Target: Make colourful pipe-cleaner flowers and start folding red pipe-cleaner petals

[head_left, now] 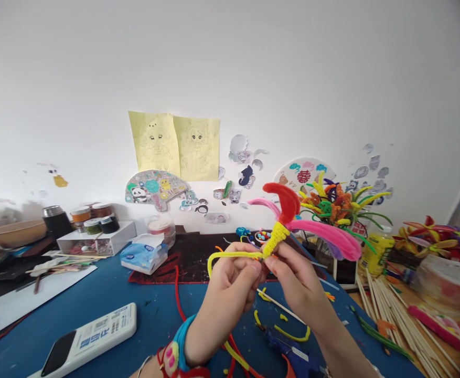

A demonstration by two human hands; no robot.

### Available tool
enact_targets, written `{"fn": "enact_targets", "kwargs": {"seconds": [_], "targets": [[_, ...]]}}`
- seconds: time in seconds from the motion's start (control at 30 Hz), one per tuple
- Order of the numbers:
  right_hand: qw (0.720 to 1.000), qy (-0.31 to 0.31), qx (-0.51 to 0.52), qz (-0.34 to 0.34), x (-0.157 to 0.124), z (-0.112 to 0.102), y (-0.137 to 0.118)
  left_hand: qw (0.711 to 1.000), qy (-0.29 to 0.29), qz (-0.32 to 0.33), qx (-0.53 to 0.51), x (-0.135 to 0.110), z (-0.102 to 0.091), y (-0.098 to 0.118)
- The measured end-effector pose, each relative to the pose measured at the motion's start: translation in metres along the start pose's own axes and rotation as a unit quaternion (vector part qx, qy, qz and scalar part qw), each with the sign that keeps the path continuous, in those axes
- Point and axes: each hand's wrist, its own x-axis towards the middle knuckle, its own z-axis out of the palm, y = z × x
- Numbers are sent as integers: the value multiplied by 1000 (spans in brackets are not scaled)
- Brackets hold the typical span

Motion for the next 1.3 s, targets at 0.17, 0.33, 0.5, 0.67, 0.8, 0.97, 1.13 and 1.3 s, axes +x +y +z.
{"fn": "enact_targets", "kwargs": {"seconds": [0.17, 0.33, 0.5, 0.67, 0.8, 0.97, 1.13, 1.3], "targets": [[999, -8, -34, -10, -1, -2, -1, 1000, -8, -13, -22, 0, 1, 0], [999, -31, 7, -29, 1, -5, 0, 998, 12, -11, -57, 1, -2, 4], [1000, 5, -12, -25, 5, -12, 1, 997, 9, -6, -71, 0, -6, 7], [993, -2, -122, 4, 10, -16, 5, 998, 27, 9, -48, 4, -7, 3], [986, 10, -168, -9, 14, -17, 8, 994, 63, 90, 24, 13, -12, -6], [998, -55, -24, 22, 13, -11, 7, 896, 130, 304, 298, 26, -25, -22], [990, -54, 120, 57, 12, 5, 11, 677, 145, 509, 512, 36, -42, -35], [985, -26, 138, 99, 14, 12, 17, 581, 161, 562, 567, 41, -53, -39]]}}
